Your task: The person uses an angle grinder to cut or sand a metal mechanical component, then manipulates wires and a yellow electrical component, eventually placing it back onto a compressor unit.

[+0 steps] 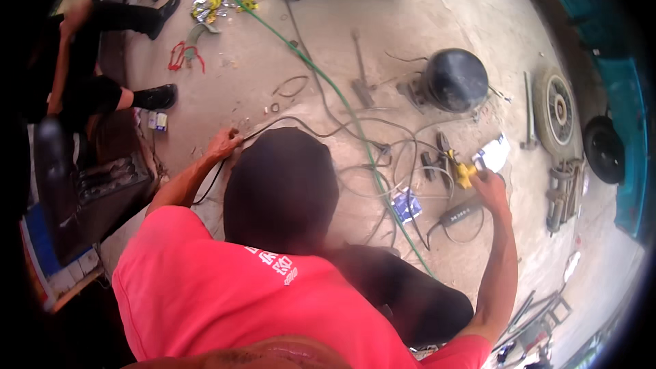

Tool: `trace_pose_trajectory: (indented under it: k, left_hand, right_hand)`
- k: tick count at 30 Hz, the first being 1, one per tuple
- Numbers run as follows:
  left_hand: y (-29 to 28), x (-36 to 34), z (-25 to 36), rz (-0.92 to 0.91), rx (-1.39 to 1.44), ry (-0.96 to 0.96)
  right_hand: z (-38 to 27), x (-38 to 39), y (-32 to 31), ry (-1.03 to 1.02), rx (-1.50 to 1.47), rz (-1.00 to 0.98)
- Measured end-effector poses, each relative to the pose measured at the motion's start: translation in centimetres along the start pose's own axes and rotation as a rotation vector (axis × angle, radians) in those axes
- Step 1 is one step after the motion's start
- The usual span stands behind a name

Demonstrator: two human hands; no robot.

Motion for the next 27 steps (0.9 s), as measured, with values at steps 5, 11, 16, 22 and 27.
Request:
trace_pose_trajectory:
  k: [5, 11, 16, 22, 27]
  left_hand:
    - [0.3, 2.7, 0.1, -0.054, 0.161, -0.048]
    - [1.8, 1.5, 0.2, -0.009, 0.229, 0.055]
    - [1.7, 1.1, -0.4, 0.073, 0.326, 0.066]
    - [-3.2, -2.0, 13.8, 0.061, 0.512, 0.198]
    - [-3.4, 1.0, 31.6, -0.293, 0.43, 0.644]
  right_hand:
    - [-9.8, 0.6, 1.3, -0.077, -0.138, -0.114]
    - [-14.1, 5.3, 0.6, -0.051, -0.166, -0.302]
    - [-15.9, 8.4, -0.8, -0.027, -0.203, -0.3]
    - [-17.3, 10.2, -2.0, 0.05, -0.345, -0.279]
    - [-18.9, 9.4, -2.9, -0.042, -0.53, -0.119]
Point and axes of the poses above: each hand's wrist, its own x-axis away from the middle knuckle, its own y-axis out of the palm, z = x × y, the point moved 6 cm from there along -x, towards the middle knuckle, and after that the axes turned 15 degrees about z, right-handed, at the moved point
